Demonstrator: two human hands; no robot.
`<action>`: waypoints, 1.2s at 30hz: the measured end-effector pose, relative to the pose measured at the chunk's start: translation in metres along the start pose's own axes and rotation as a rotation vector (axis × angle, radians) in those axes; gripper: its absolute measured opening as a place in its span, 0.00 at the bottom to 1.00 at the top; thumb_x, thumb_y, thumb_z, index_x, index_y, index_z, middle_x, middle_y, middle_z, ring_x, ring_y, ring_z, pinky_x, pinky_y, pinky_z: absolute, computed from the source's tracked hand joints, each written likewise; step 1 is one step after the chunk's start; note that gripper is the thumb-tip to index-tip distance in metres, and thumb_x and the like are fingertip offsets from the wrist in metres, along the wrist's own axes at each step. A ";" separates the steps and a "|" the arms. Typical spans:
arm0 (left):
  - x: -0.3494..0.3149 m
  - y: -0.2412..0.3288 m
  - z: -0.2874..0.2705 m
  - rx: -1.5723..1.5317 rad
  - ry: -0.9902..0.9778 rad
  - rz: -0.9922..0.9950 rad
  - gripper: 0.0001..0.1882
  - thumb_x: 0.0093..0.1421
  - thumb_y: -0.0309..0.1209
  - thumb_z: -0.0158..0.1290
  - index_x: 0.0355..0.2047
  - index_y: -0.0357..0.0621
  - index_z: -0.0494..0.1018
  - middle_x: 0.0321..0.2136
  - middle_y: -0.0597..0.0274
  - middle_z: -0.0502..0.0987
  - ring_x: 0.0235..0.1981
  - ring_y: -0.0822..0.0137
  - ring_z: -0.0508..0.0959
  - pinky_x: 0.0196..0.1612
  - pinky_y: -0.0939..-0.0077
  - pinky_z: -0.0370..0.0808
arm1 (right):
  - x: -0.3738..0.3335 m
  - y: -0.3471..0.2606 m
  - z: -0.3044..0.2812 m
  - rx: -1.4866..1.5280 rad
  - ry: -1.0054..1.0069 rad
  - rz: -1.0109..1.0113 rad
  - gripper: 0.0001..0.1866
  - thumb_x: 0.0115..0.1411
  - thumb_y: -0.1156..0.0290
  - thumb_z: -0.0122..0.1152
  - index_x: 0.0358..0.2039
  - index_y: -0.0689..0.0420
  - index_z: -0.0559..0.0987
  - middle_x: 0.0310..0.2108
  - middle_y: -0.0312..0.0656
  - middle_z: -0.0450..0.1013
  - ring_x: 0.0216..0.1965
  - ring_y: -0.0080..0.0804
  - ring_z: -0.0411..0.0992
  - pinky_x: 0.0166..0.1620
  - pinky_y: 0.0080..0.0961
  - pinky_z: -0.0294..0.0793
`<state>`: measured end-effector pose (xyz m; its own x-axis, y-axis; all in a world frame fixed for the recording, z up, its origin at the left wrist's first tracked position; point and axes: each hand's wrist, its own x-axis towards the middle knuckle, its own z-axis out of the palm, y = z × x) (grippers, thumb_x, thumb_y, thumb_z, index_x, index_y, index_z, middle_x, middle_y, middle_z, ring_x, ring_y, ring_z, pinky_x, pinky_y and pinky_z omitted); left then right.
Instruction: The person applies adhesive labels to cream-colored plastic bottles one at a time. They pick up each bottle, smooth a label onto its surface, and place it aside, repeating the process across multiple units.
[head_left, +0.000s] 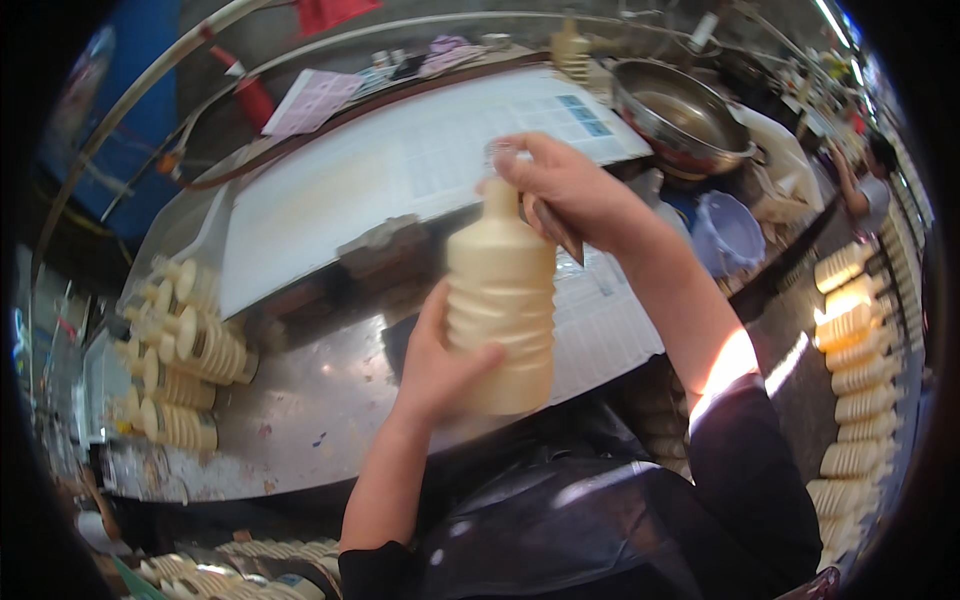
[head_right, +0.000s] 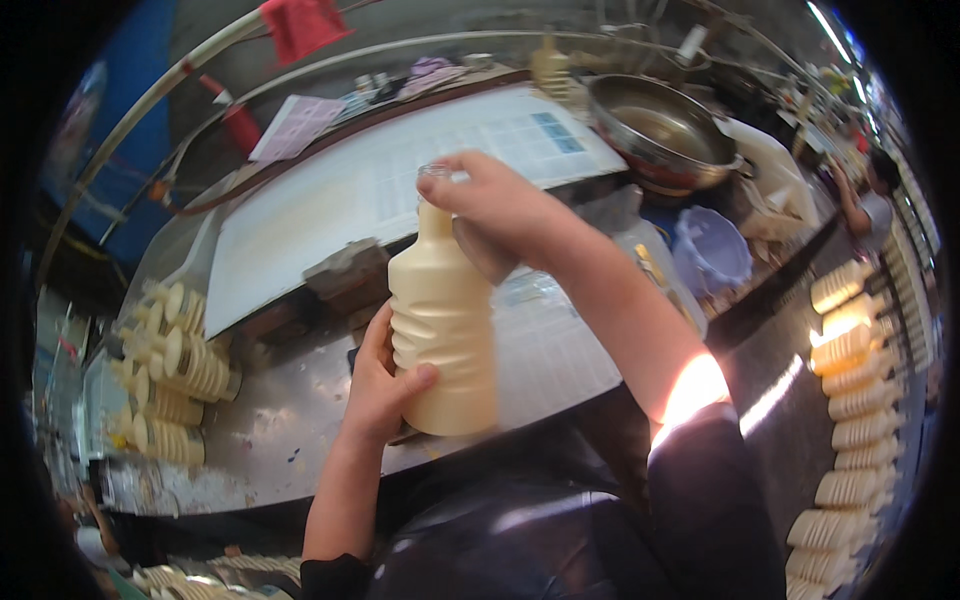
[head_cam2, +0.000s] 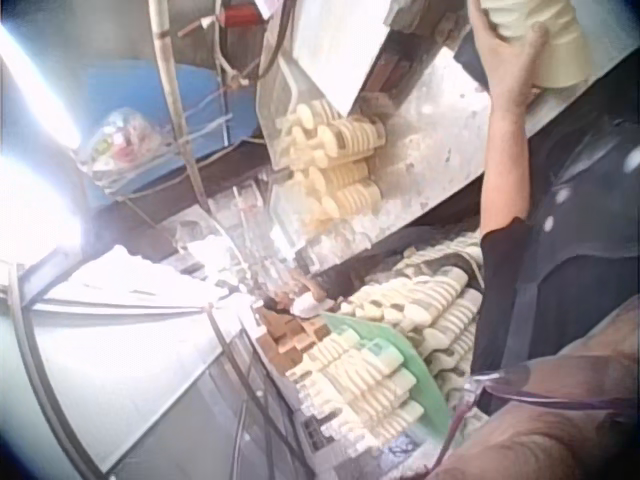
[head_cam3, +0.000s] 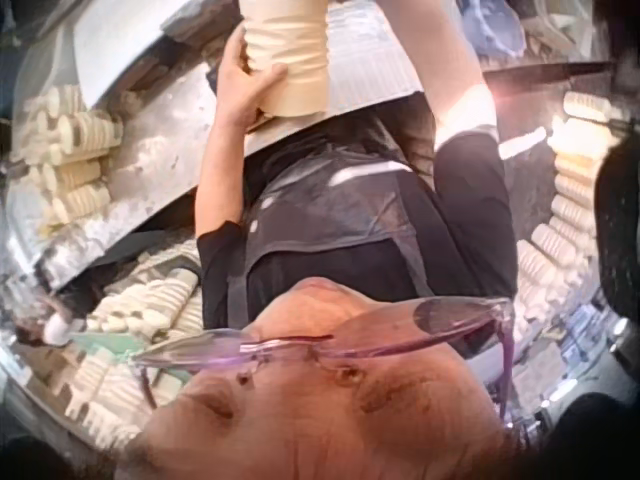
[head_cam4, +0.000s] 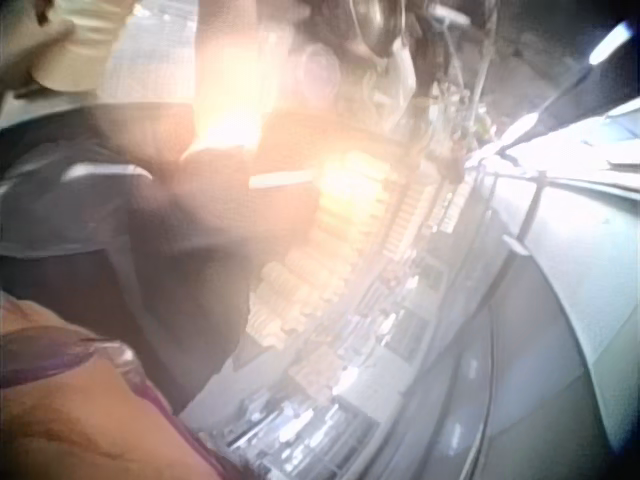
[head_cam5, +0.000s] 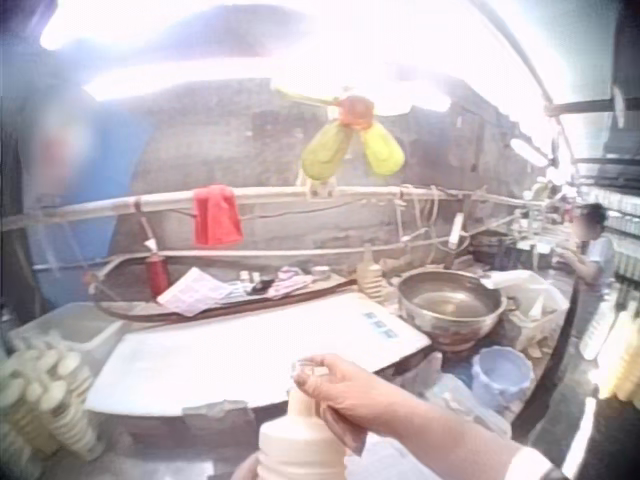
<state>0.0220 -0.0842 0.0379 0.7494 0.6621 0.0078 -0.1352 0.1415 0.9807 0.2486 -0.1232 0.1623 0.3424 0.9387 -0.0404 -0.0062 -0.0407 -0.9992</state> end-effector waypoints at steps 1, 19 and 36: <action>-0.002 -0.002 -0.010 -0.003 0.076 -0.008 0.55 0.50 0.36 0.73 0.72 0.36 0.53 0.62 0.52 0.69 0.63 0.59 0.71 0.66 0.63 0.67 | 0.006 0.012 0.008 -0.068 -0.013 0.048 0.30 0.68 0.57 0.61 0.62 0.64 0.68 0.31 0.45 0.80 0.08 0.21 0.66 0.11 0.19 0.61; -0.007 -0.006 -0.048 0.410 0.556 -0.275 0.50 0.52 0.36 0.68 0.71 0.39 0.54 0.57 0.45 0.74 0.56 0.52 0.78 0.58 0.61 0.77 | -0.014 0.150 0.080 -0.126 -0.027 0.100 0.29 0.65 0.62 0.64 0.63 0.63 0.71 0.51 0.45 0.79 0.43 0.29 0.79 0.49 0.27 0.77; -0.014 -0.005 -0.028 0.277 0.534 -0.062 0.43 0.67 0.31 0.55 0.75 0.35 0.44 0.69 0.46 0.59 0.67 0.57 0.63 0.70 0.62 0.58 | -0.068 0.200 -0.064 -1.224 0.337 -0.054 0.16 0.64 0.71 0.57 0.51 0.57 0.81 0.32 0.48 0.76 0.31 0.51 0.78 0.35 0.43 0.78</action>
<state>-0.0058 -0.0738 0.0277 0.3119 0.9468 -0.0798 0.1263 0.0419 0.9911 0.2841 -0.2175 -0.0347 0.5375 0.8229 0.1839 0.8220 -0.4627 -0.3321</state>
